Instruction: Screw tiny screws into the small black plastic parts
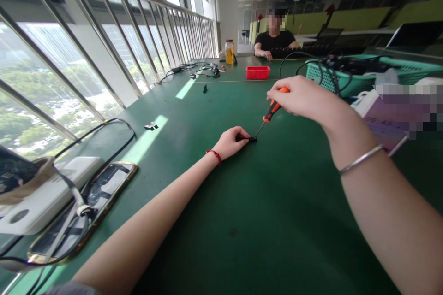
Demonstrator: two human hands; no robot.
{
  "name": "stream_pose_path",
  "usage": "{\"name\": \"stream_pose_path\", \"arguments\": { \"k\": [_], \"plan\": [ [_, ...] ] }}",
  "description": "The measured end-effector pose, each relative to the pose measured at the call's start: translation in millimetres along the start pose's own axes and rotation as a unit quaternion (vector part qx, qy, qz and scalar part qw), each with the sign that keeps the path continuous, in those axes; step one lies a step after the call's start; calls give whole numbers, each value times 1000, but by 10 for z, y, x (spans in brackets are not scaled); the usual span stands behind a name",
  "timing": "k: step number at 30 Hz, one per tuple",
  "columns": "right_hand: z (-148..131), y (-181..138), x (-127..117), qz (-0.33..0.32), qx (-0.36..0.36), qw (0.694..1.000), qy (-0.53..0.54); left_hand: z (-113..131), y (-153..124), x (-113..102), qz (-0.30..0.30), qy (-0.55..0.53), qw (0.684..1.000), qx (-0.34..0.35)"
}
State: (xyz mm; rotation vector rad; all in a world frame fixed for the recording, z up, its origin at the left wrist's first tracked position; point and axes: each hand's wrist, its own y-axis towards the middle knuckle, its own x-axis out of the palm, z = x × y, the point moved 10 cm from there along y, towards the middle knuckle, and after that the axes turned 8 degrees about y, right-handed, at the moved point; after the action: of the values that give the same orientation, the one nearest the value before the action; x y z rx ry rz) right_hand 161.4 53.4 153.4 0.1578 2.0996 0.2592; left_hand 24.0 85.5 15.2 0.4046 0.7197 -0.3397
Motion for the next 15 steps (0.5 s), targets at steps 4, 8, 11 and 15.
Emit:
{"name": "stream_pose_path", "arguments": {
  "k": [4, 8, 11, 15],
  "plan": [
    [11, 12, 37, -14, -1, 1000, 17, 4, -5, -6, 1, -1, 1000, 0],
    [2, 2, 34, -14, 1, 1000, 4, 11, -10, -6, -2, -3, 1000, -3],
    [-21, -5, 4, 0, -9, 1000, 8, 9, -12, -4, -3, -3, 1000, -4],
    [0, 1, 25, -7, 4, 1000, 15, 5, -11, -9, 1, -6, 1000, -1]
  ]
}}
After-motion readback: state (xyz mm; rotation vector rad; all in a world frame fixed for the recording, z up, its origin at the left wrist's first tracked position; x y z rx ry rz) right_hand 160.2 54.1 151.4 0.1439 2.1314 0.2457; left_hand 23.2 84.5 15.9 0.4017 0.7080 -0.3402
